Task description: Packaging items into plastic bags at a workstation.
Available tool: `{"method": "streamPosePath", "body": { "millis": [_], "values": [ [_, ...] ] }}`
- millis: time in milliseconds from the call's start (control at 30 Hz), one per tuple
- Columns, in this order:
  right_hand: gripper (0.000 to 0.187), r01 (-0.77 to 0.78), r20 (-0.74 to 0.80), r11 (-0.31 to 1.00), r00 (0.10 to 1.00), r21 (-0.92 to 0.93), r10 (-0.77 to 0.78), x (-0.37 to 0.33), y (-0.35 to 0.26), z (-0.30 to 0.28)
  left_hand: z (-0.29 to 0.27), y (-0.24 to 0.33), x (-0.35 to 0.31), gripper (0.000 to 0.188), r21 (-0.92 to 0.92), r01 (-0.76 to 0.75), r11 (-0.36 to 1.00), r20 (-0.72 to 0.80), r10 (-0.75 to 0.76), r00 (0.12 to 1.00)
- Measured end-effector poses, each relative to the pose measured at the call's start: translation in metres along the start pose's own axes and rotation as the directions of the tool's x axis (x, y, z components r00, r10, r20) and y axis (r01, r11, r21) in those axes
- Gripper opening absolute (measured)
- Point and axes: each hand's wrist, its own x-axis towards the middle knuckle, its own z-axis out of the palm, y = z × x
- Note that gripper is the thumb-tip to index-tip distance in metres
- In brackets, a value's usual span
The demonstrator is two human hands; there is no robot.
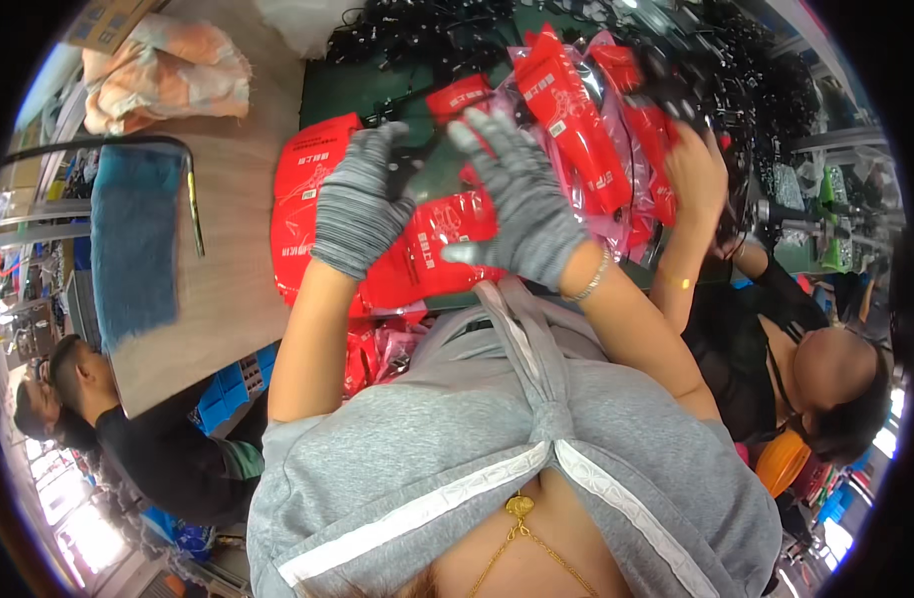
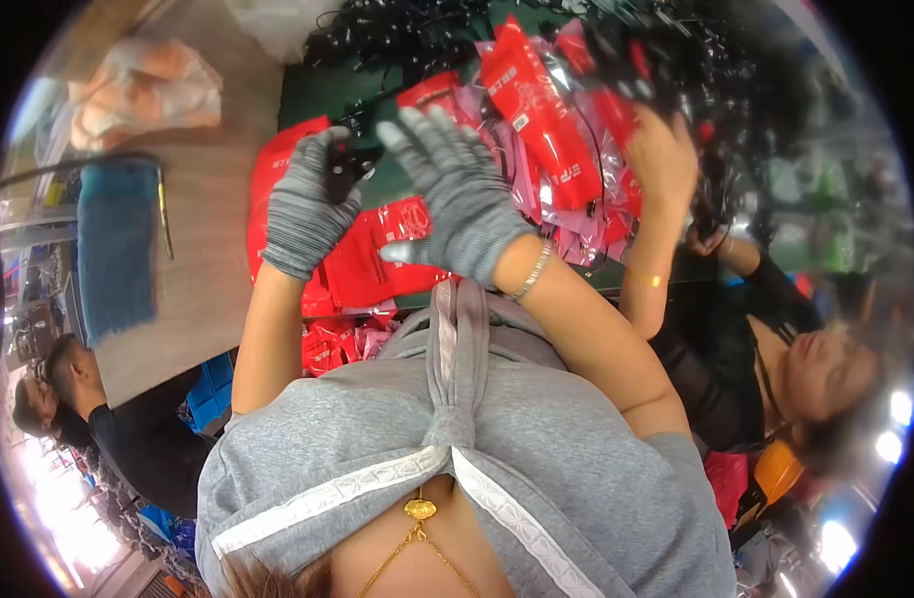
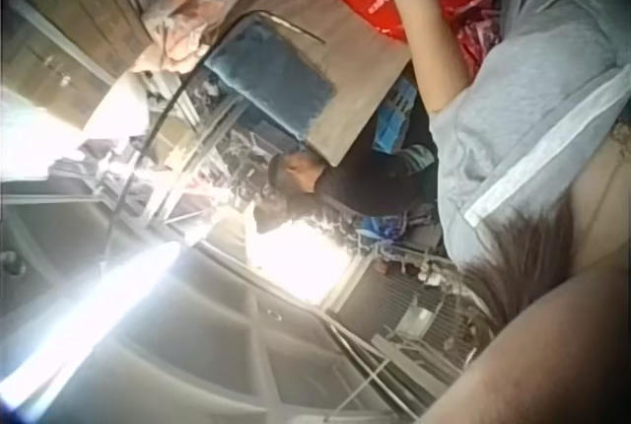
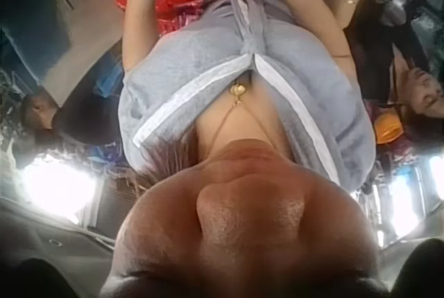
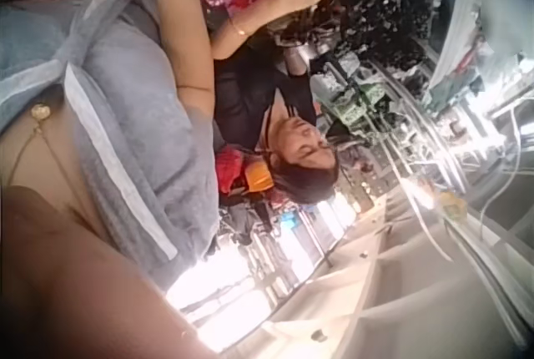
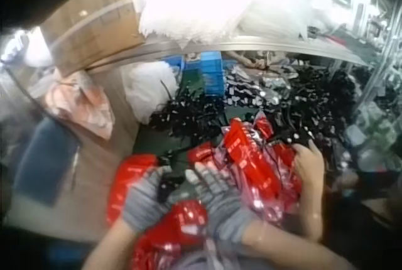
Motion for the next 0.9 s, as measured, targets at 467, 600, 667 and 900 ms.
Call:
{"method": "streamPosePath", "body": {
  "millis": [467,600,667,900],
  "values": [
    [0.088,0.145,-0.238,0.985,0.964,0.096,-0.119,-0.052,-0.011,0.009,-0.037,0.07,-0.053,0.054,-0.646,-0.005,0.764,0.355,0.307,0.883],
    [0.071,0.272,-0.004,0.693,0.932,0.668,-0.362,-0.042,-0.024,0.001,-0.041,0.095,-0.046,0.045,-0.411,-0.281,0.867,0.448,0.461,0.767],
    [0.061,0.375,-0.053,0.69,0.896,0.62,-0.44,-0.048,-0.018,0.014,-0.042,0.107,-0.046,0.039,-0.364,-0.441,0.82,0.405,0.566,0.718],
    [0.03,-0.398,0.31,0.849,0.903,0.348,0.297,-0.103,0.013,0.012,-0.027,0.066,-0.048,0.04,-0.85,0.163,0.501,0.368,0.342,0.865]
  ]
}}
